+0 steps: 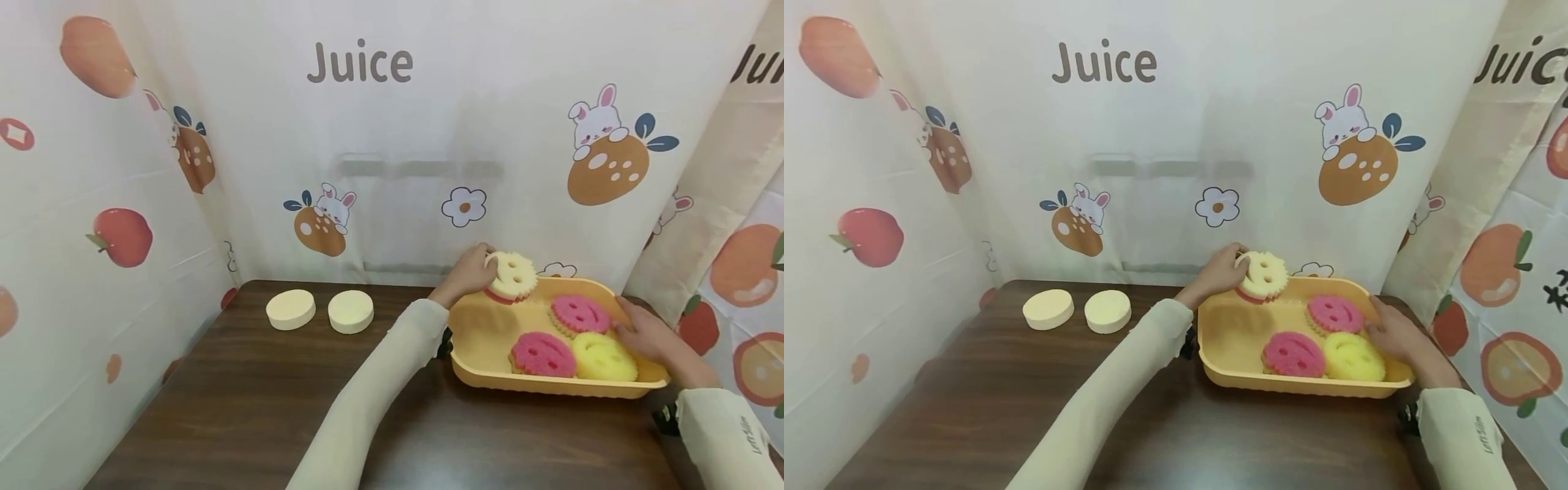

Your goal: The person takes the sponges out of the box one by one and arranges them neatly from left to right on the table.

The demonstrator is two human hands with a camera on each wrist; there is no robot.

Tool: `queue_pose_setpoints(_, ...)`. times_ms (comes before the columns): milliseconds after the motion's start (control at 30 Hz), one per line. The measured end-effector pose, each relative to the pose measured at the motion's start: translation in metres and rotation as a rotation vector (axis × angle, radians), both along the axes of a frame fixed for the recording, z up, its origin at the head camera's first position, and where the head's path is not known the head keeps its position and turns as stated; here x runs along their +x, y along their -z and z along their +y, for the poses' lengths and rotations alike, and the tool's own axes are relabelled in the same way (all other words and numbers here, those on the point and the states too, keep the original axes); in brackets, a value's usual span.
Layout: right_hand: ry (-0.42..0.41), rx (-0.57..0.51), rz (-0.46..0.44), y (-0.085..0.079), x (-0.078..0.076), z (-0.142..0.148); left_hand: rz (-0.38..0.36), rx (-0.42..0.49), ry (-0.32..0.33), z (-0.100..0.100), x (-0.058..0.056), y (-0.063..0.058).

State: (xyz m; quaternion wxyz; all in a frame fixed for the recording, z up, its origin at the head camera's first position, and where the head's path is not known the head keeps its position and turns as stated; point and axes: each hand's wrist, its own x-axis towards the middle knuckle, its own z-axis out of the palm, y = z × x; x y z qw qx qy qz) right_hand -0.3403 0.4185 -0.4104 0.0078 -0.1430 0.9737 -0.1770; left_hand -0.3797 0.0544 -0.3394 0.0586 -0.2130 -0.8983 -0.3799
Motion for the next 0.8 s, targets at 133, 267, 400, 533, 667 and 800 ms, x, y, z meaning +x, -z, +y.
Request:
queue_pose_setpoints(133,0.006,-0.004,0.015,0.005,-0.002,0.003,0.017,0.008,-0.047,-0.014,-0.002,-0.001)
queue_pose_setpoints(267,0.006,-0.005,0.033,0.006,-0.005,0.005,0.006,0.037,-0.084,-0.028,-0.004,-0.001)
queue_pose_setpoints(400,0.002,-0.003,0.043,0.004,-0.003,0.005,0.001,0.066,-0.108,-0.039,-0.004,0.001)
queue_pose_setpoints(533,-0.01,-0.006,0.072,0.003,-0.003,0.004,0.0,0.078,-0.12,-0.047,0.0,-0.002)
queue_pose_setpoints(667,-0.012,-0.01,0.096,0.005,-0.003,0.004,0.007,0.075,-0.124,-0.054,0.001,-0.004)
queue_pose_setpoints(800,-0.007,-0.004,0.101,0.007,-0.003,0.005,0.012,0.077,-0.135,-0.06,0.002,-0.003)
